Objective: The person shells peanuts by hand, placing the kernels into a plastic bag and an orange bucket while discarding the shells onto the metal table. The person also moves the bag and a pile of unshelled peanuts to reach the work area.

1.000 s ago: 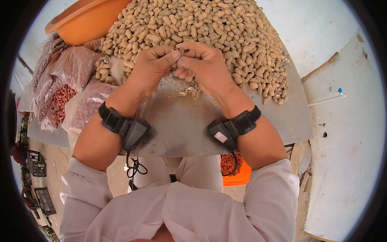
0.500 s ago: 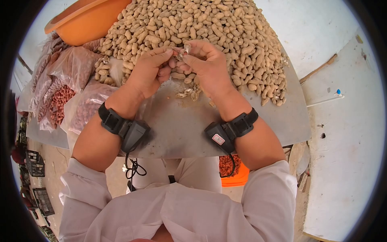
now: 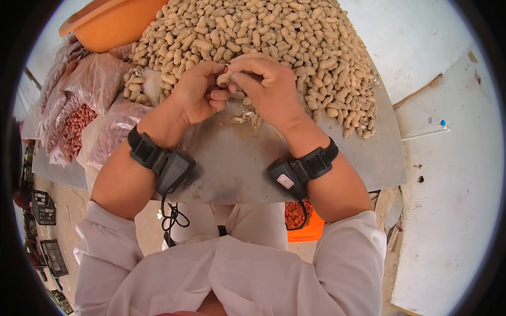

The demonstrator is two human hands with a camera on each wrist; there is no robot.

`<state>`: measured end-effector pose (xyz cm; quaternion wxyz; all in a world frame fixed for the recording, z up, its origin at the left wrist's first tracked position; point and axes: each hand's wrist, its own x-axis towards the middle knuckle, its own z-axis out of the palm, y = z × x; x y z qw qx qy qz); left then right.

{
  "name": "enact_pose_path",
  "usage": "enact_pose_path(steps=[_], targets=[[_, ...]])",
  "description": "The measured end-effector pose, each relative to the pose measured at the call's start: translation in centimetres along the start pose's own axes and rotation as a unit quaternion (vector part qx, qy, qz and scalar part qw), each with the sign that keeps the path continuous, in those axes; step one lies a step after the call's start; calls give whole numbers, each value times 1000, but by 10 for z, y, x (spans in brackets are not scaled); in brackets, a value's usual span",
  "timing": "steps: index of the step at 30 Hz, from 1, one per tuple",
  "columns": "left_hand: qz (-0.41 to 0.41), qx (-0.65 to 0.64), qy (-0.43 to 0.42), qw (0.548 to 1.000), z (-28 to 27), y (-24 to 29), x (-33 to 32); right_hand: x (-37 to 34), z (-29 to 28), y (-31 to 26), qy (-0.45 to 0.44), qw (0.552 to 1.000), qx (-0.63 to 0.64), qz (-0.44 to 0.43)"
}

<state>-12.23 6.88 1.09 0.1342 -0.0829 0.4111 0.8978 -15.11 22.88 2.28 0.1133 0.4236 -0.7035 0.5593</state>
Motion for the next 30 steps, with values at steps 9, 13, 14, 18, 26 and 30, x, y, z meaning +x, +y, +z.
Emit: enact_pose_path(steps=[9, 13, 14, 18, 26, 30], targets=[[-5, -43, -33, 998, -2, -1, 3, -2, 0, 3, -1, 1000, -19, 13], [-9, -38, -28, 999, 0, -1, 1, -1, -2, 6, -11, 999, -40, 3], [-10, -35, -27, 999, 0, -1, 0, -1, -3, 6, -15, 999, -44, 3], [-6, -32, -21, 999, 0, -1, 0, -1, -3, 4, -16, 999, -42, -9], [-3, -38, -20, 999, -1, -1, 1, 2, -5, 4, -41, 989, -99, -100], [-9, -32, -17, 999, 0, 0, -1, 3, -6, 3, -53, 986, -113, -114]])
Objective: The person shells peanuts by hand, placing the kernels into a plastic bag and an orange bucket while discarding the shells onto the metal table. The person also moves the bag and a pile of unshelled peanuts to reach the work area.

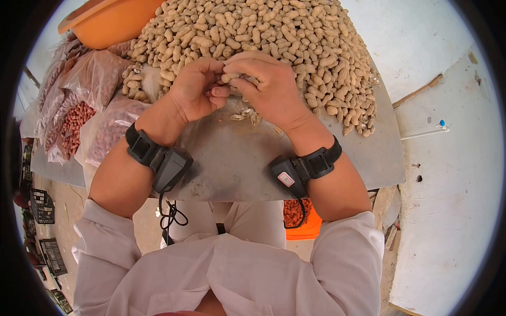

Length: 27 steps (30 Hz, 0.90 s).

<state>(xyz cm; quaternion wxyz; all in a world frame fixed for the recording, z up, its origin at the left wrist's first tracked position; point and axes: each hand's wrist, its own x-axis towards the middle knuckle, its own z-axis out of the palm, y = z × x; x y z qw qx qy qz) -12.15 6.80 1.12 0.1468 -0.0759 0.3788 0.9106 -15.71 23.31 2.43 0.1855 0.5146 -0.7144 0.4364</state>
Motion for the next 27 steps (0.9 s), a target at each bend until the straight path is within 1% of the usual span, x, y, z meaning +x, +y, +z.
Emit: enact_pose_path(steps=[2, 5, 8, 11, 12, 14, 17, 20, 23, 25, 26, 27], targets=[[-4, 26, -9, 1000, -3, 1, 0, 0, 1, 2, -9, 1000, 9, -1], [-2, 17, 14, 1000, -5, 1, 2, 0, 1, 1, -5, 1000, 7, -4], [5, 26, -6, 1000, -7, 1, 3, 1, 0, 5, -4, 999, -16, -37], [17, 31, 11, 999, -7, 1, 3, -1, -2, 1, -3, 998, 51, 31], [30, 35, 13, 999, -5, 2, 2, -2, -3, 2, -3, 992, 104, 75], [56, 41, 18, 997, -2, 3, -3, -3, -7, 6, -4, 965, 208, 162], [98, 22, 23, 995, -5, 7, -1, -2, -17, 12, -78, 945, 250, 194], [132, 30, 20, 991, -7, 6, 0, -3, -25, 14, -223, 898, 295, 238], [139, 21, 15, 990, -9, 6, 2, -3, -22, 12, -226, 915, 204, 263], [146, 20, 22, 989, -7, 5, 2, -3, -13, 16, -187, 953, 82, 224], [150, 20, 26, 988, -7, 5, 2, -4, -8, 19, -167, 965, 20, 203], [152, 25, 24, 988, -7, 4, 2, -6, -4, 24, -168, 967, -29, 189]])
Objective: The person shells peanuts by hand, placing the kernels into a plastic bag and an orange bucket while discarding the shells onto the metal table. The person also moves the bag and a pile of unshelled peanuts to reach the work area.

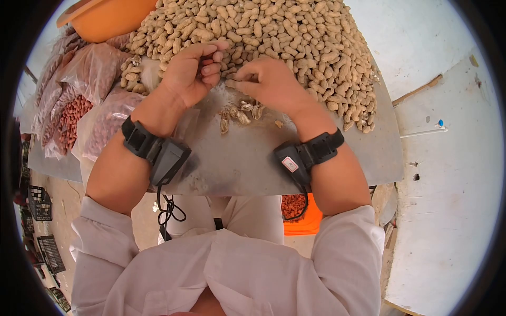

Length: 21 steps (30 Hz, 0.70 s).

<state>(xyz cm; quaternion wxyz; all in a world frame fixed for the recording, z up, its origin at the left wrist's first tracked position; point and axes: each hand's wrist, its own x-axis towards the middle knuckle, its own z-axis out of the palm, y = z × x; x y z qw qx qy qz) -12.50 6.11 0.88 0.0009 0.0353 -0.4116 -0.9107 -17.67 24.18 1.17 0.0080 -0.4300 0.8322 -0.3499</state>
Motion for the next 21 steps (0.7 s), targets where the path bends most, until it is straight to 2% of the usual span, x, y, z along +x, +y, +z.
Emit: enact_pose_path(steps=[2, 8, 11, 14, 17, 21], targets=[[6, 8, -5, 1000, 0, -1, 1, 3, 8, 7, 18, 995, -100, -11], [5, 23, -7, 1000, 1, -1, 0, 4, 15, 0, 18, 985, -168, -28], [7, 35, 3, 999, 1, -2, 0, 2, 8, -9, 31, 997, -62, 37], [13, 86, -7, 996, 3, -3, -3, 2, 5, 3, 113, 985, 117, 51], [-24, 138, -40, 989, 9, -3, -7, 1, 0, 1, 149, 956, 252, -29], [-22, 200, -48, 978, 13, -5, -10, -1, -2, -3, 143, 929, 341, -12]])
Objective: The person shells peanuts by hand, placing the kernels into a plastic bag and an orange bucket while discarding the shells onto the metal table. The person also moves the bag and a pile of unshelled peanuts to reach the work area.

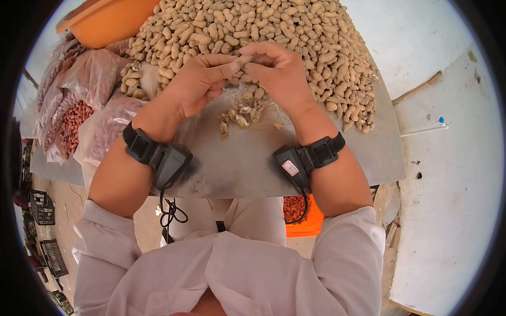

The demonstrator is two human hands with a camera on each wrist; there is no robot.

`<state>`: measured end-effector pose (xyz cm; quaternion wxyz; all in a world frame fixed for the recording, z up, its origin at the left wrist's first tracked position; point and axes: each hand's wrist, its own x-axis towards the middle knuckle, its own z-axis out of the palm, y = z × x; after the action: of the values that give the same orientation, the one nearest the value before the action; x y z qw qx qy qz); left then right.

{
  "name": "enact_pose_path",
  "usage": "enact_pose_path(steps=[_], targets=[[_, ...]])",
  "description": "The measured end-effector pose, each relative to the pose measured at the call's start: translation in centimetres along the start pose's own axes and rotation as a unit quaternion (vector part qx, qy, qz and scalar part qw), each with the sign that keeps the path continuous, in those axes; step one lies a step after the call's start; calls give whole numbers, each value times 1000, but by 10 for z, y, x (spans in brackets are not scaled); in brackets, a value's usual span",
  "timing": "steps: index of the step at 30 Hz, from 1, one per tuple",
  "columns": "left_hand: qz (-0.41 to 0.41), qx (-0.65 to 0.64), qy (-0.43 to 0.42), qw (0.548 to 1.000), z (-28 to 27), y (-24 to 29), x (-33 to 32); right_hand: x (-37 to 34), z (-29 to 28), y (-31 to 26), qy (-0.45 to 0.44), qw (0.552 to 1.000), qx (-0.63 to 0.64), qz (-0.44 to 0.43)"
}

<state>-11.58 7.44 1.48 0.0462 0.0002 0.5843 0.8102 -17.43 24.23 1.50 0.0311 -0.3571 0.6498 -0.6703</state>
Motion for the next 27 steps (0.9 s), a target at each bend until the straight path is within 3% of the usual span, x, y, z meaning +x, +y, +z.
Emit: enact_pose_path(steps=[5, 8, 11, 14, 17, 20, 27], targets=[[20, -43, -15, 999, 0, -1, 0, 2, 0, 4, 6, 992, 121, 28], [34, -40, -42, 998, 0, -1, -2, 2, 0, 6, -4, 995, 86, 45], [24, 15, -36, 999, 0, -1, -2, 0, 4, 2, 3, 1000, -9, -9], [30, 26, -35, 999, -3, -5, 1, -2, 7, -3, -2, 999, 27, 24], [6, 36, 27, 999, 2, 0, -2, 0, 3, 0, -8, 1000, -7, 24], [29, -15, 25, 999, -6, -2, 3, 0, 7, -4, -21, 998, 17, 53], [38, -10, 15, 999, 0, 0, 0, 1, 5, 0, -23, 999, -41, 25]])
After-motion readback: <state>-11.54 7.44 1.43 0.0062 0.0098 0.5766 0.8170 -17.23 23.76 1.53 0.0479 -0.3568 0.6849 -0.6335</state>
